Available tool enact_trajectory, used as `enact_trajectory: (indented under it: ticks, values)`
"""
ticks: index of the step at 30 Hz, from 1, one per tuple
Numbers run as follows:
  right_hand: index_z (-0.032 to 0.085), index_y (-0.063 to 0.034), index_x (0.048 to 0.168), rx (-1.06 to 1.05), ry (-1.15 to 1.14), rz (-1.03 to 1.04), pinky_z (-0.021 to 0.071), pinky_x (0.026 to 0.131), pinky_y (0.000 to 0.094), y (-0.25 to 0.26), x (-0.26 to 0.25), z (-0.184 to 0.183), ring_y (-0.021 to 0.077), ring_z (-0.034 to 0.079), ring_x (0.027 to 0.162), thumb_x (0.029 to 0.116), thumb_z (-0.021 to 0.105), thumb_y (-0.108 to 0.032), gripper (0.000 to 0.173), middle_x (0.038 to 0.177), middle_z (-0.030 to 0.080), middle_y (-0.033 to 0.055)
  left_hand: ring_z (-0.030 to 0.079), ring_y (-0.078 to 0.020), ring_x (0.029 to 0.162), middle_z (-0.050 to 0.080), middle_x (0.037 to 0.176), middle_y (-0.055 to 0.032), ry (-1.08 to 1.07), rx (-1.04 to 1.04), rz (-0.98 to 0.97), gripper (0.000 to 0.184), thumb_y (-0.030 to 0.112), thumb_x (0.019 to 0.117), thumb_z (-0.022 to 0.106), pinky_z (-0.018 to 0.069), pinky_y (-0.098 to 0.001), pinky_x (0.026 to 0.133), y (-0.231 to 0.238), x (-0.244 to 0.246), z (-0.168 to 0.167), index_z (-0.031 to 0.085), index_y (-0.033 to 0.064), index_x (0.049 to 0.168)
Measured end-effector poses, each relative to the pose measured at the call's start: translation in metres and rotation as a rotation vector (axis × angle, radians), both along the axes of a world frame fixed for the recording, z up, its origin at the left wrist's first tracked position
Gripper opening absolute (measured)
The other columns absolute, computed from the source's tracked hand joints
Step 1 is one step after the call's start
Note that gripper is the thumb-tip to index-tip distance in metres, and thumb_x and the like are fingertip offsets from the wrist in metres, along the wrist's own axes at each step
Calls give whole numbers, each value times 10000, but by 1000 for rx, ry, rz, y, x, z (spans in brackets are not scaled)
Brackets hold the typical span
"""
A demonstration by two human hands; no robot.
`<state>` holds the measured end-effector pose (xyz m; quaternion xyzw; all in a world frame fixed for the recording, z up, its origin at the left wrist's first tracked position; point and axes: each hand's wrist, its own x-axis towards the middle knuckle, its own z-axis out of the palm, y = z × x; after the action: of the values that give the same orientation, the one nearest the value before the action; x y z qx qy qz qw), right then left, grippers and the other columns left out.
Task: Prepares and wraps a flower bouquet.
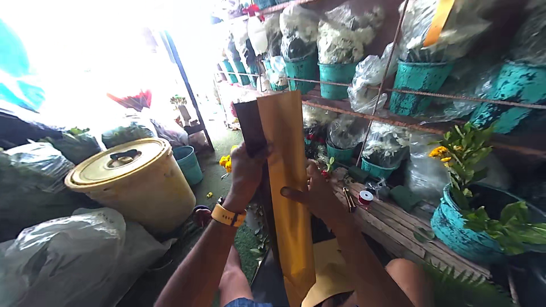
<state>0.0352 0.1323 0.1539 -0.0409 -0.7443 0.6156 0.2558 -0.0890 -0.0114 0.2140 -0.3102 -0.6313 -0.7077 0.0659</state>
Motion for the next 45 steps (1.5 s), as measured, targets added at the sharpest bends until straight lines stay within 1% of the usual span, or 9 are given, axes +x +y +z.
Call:
enact_trajectory:
  ticks: [5,8,17,23,29,33,37,40,45]
  values:
    - [636,12,1226,-265,146,-58,642,844,410,-3,-18,-9,229,741,927,965,727,-253,383,1026,744,127,711,-276,1015,714,1132,-159,-44,82,-378,446,241,937,736,610,-473,902,-13,-9,-39,608,33,1310]
    - [624,0,1266,-378,118,-203,647,821,409,6,-22,-15,225,741,926,998,672,-351,444,1048,737,136,689,-245,1072,698,1191,-137,-80,-61,-540,597,275,868,787,591,-443,943,-29,5,-104,566,9,1355]
    - [674,-29,1202,-346,13,-246,637,793,401,27,-24,-43,222,735,892,1014,632,-416,432,996,735,128,725,-219,903,749,974,-169,-341,-11,-535,142,25,922,720,606,-383,869,-38,37,-209,738,-38,1048]
    - [551,0,1372,-466,-201,-18,623,911,426,5,18,-150,258,719,1044,916,775,-254,568,1177,711,153,728,-210,875,755,944,-151,-401,-39,-508,123,44,913,742,611,-378,844,-30,39,-241,752,-27,1012]
    - [606,40,1274,-661,-244,-139,627,903,451,-2,35,-216,293,729,1007,858,817,-83,482,1117,724,198,729,-192,855,758,922,-134,-527,-130,-558,123,86,960,701,609,-371,832,-11,44,-289,757,-19,992]
    - [614,66,1234,-635,-278,-300,650,837,455,12,35,-236,301,750,918,832,836,-61,476,1042,742,200,715,-215,988,739,1074,-128,-621,-191,-702,284,156,979,688,593,-412,925,1,31,-308,676,-22,1201]
    - [619,52,1235,-575,-303,-457,654,814,449,44,47,-242,286,751,902,817,846,-69,491,1031,744,186,670,-251,1094,677,1220,-136,-501,-538,-161,574,456,940,663,572,-470,931,25,-34,-348,606,49,1341]
    - [643,53,1209,-531,-315,-554,655,808,433,66,55,-243,271,753,897,798,851,-62,474,1023,750,175,548,-367,1312,578,1410,-199,-587,-781,-171,877,665,827,710,440,-614,1086,60,-89,-392,522,94,1466]
    - [630,46,1226,-526,-303,-666,652,814,409,97,51,-241,250,750,907,792,844,-55,495,1025,748,162,699,-222,973,718,1040,-133,-770,-528,-352,494,312,821,834,574,-450,902,128,-102,-415,657,8,1168]
